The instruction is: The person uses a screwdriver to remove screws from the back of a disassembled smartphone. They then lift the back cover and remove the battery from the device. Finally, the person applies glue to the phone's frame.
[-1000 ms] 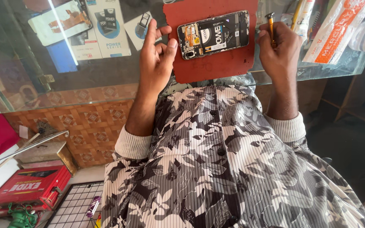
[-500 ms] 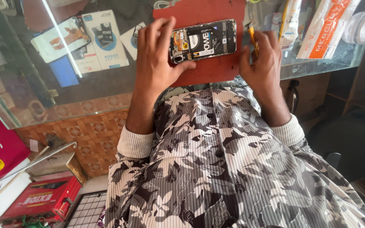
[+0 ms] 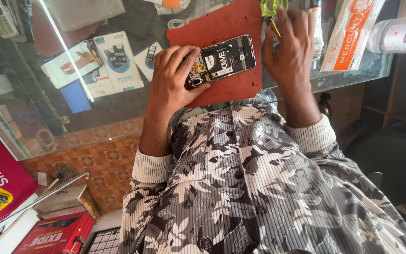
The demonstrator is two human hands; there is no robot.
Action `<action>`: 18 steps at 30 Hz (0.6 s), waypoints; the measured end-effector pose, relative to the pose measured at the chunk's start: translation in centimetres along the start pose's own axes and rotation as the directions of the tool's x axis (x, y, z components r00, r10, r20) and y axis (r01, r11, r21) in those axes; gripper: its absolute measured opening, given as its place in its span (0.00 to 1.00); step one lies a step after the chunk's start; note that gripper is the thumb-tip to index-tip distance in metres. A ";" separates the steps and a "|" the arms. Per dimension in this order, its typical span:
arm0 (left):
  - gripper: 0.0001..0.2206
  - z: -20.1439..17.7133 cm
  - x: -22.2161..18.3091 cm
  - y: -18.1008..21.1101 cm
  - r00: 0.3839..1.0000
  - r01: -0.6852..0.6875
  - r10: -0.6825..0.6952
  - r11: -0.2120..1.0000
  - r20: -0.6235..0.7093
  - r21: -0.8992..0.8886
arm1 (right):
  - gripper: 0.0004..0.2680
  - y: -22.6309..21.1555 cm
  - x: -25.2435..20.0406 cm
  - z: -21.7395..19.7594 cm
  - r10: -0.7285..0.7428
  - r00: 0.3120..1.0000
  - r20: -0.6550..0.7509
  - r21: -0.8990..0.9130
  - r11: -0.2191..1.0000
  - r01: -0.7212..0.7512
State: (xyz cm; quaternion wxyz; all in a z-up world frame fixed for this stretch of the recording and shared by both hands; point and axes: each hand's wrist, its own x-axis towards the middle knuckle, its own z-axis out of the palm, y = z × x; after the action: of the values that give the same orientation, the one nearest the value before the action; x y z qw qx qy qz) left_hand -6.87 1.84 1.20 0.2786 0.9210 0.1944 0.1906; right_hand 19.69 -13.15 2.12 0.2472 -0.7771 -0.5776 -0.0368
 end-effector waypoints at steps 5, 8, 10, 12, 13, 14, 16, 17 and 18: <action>0.38 0.6 -0.6 -0.3 0.999 0.001 -0.001 1.000 -0.041 -0.007 | 0.07 1.7 2.0 2.0 -0.024 0.999 -0.022 0.058 0.998 0.025; 0.39 0.9 -0.6 -0.6 0.999 0.001 -0.003 1.000 -0.054 -0.023 | 0.03 3.2 2.4 2.7 0.036 0.999 -0.028 0.123 0.992 -0.033; 0.39 1.1 -0.6 -0.8 0.998 -0.001 -0.001 0.999 -0.061 -0.045 | 0.06 3.7 2.0 2.4 0.079 0.996 -0.049 0.000 0.997 -0.079; 0.39 1.2 -0.6 -1.2 0.998 -0.002 -0.001 0.998 -0.059 -0.056 | 0.08 3.8 1.9 1.6 0.083 0.994 -0.064 -0.083 0.993 -0.088; 0.39 1.2 -0.7 -1.3 0.998 -0.002 -0.002 0.998 -0.057 -0.061 | 0.09 3.7 2.0 1.3 0.067 0.995 -0.067 -0.103 0.992 -0.074; 0.39 1.3 -0.7 -1.4 0.998 -0.002 -0.001 0.998 -0.056 -0.059 | 0.10 3.6 2.2 0.9 0.051 0.996 -0.071 -0.122 0.991 -0.060; 0.40 1.5 -0.8 -1.6 0.999 -0.001 -0.002 0.998 -0.053 -0.056 | 0.10 3.4 2.9 0.5 0.034 0.996 -0.079 -0.059 0.997 -0.038; 0.41 1.7 -0.7 -1.7 0.998 -0.007 0.003 0.998 -0.062 -0.058 | 0.10 3.2 3.2 0.5 0.026 0.996 -0.082 -0.028 0.999 -0.028; 0.42 1.9 -0.8 -1.8 0.998 -0.009 0.005 0.998 -0.070 -0.060 | 0.08 3.1 3.5 0.5 0.000 0.998 -0.069 -0.016 1.000 -0.001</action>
State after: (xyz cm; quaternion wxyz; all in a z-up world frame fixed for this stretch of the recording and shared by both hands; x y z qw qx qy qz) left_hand -7.15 2.05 -1.50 0.2987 0.9057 0.1947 0.2293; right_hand 23.62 -10.47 1.79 0.2609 -0.7774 -0.5682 -0.0682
